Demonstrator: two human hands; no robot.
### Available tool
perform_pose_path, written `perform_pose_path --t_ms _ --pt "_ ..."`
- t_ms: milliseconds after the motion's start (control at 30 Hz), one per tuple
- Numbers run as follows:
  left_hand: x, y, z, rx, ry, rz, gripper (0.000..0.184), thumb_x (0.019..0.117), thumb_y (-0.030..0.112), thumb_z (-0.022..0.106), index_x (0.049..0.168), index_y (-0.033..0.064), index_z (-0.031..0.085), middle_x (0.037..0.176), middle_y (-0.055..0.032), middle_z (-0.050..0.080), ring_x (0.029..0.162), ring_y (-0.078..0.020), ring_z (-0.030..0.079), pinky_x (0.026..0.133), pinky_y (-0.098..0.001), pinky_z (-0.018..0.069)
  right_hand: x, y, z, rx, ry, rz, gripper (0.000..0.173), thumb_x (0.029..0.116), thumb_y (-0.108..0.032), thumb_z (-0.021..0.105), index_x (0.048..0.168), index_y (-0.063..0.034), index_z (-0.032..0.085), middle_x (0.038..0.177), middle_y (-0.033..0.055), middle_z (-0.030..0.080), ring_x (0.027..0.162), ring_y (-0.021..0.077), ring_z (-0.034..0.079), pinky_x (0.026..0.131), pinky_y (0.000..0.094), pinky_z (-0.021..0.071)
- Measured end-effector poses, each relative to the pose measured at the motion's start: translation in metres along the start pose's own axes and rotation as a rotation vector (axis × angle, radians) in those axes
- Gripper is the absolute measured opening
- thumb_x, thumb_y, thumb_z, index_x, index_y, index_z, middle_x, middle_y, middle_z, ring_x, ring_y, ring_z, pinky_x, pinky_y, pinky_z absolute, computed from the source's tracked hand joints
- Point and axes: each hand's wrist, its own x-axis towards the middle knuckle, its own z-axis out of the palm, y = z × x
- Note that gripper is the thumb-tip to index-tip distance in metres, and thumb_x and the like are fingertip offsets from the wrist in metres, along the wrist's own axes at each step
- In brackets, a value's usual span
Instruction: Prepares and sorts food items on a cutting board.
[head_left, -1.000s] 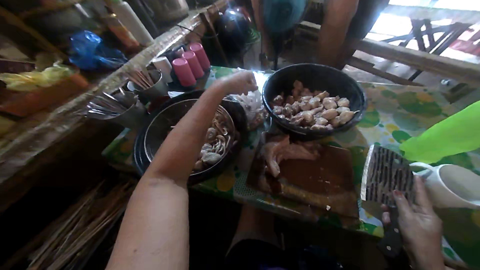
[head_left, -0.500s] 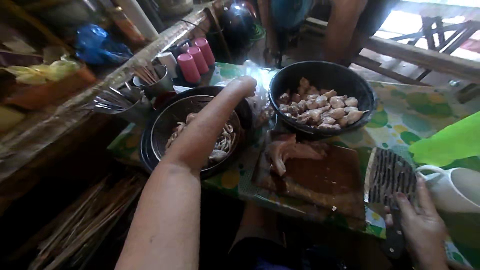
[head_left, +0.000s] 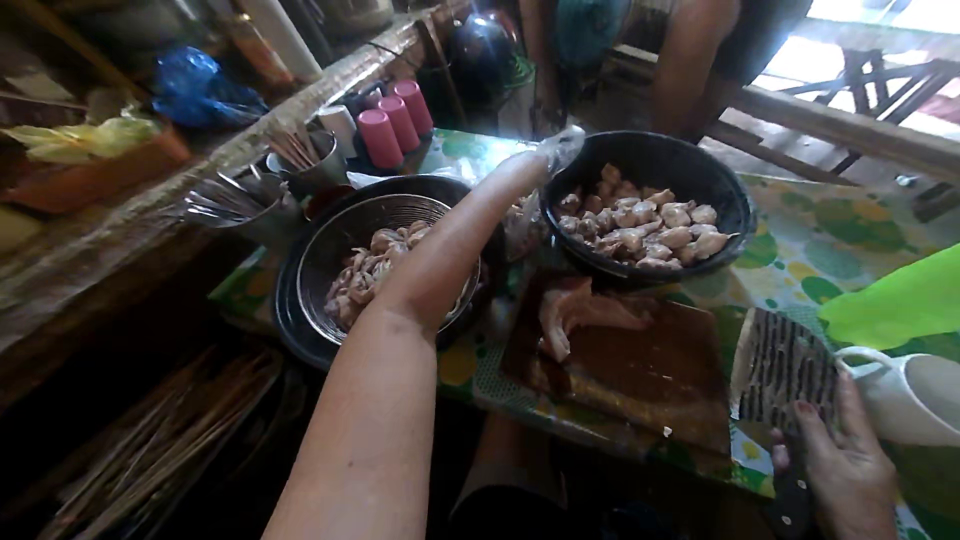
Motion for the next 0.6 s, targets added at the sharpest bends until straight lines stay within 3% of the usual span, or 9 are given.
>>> perform_pose_path --t_ms 233,333,367,433,500,600 --pt "-0.005 -0.028 -0.003 -0.099 -0.002 0.038 0.022 0.1015 0.011 0.060 0.109 -0.0098 0.065 0.112 -0.0277 0.066 0.108 -0.0421 0.066 0.095 -0.0606 0.0511 -0.001 -0.005 0.001 -0.030 -0.009 0.009 0.063 0.1075 -0.009 0.045 0.164 -0.0109 0.017 0.129 0.0120 0.057 0.052 0.0000 0.056 0.043 0.0197 0.0504" --pt "-0.024 -0.019 -0.017 -0.078 -0.244 0.063 0.021 0.1037 0.016 0.060 0.110 -0.0027 0.068 0.098 -0.0170 0.067 0.086 -0.0274 0.065 0.082 -0.0488 0.0530 -0.001 -0.006 0.001 -0.031 -0.008 0.004 0.062 0.1075 -0.007 0.045 0.164 -0.0097 0.018 0.135 0.0127 0.054 0.052 -0.0016 0.055 0.043 0.0187 0.0500" --pt "-0.024 -0.016 -0.016 -0.014 -0.317 0.035 0.020 0.1020 0.017 0.061 0.106 -0.0013 0.069 0.094 -0.0163 0.067 0.083 -0.0283 0.064 0.078 -0.0510 0.0518 0.000 -0.004 0.000 -0.030 -0.014 -0.003 0.063 0.1071 -0.006 0.044 0.164 -0.0091 0.017 0.138 0.0139 0.053 0.053 -0.0011 0.055 0.043 0.0198 0.0502" --pt "-0.016 -0.011 -0.005 0.124 -0.384 -0.030 0.018 0.0974 0.014 0.064 0.099 -0.0031 0.069 0.095 -0.0214 0.067 0.091 -0.0374 0.065 0.080 -0.0613 0.0501 0.001 -0.001 -0.001 -0.038 -0.021 -0.008 0.063 0.1074 -0.007 0.044 0.164 -0.0095 0.017 0.136 0.0134 0.053 0.054 -0.0007 0.056 0.044 0.0201 0.0506" --pt "-0.010 -0.005 0.004 0.205 -0.382 -0.105 0.019 0.0970 0.010 0.065 0.105 -0.0064 0.069 0.110 -0.0262 0.067 0.107 -0.0438 0.064 0.089 -0.0657 0.0492 0.001 0.001 -0.001 -0.039 -0.018 0.011 0.064 0.1076 -0.008 0.044 0.164 -0.0123 0.016 0.136 0.0119 0.054 0.054 -0.0001 0.056 0.044 0.0199 0.0507" --pt "-0.005 -0.014 0.020 0.065 -0.168 -0.160 0.023 0.0988 0.008 0.063 0.115 -0.0076 0.067 0.121 -0.0288 0.066 0.117 -0.0464 0.063 0.097 -0.0659 0.0495 0.000 -0.002 0.000 -0.040 0.007 0.036 0.064 0.1075 -0.008 0.045 0.164 -0.0125 0.017 0.126 0.0123 0.058 0.051 0.0016 0.056 0.042 0.0209 0.0499"
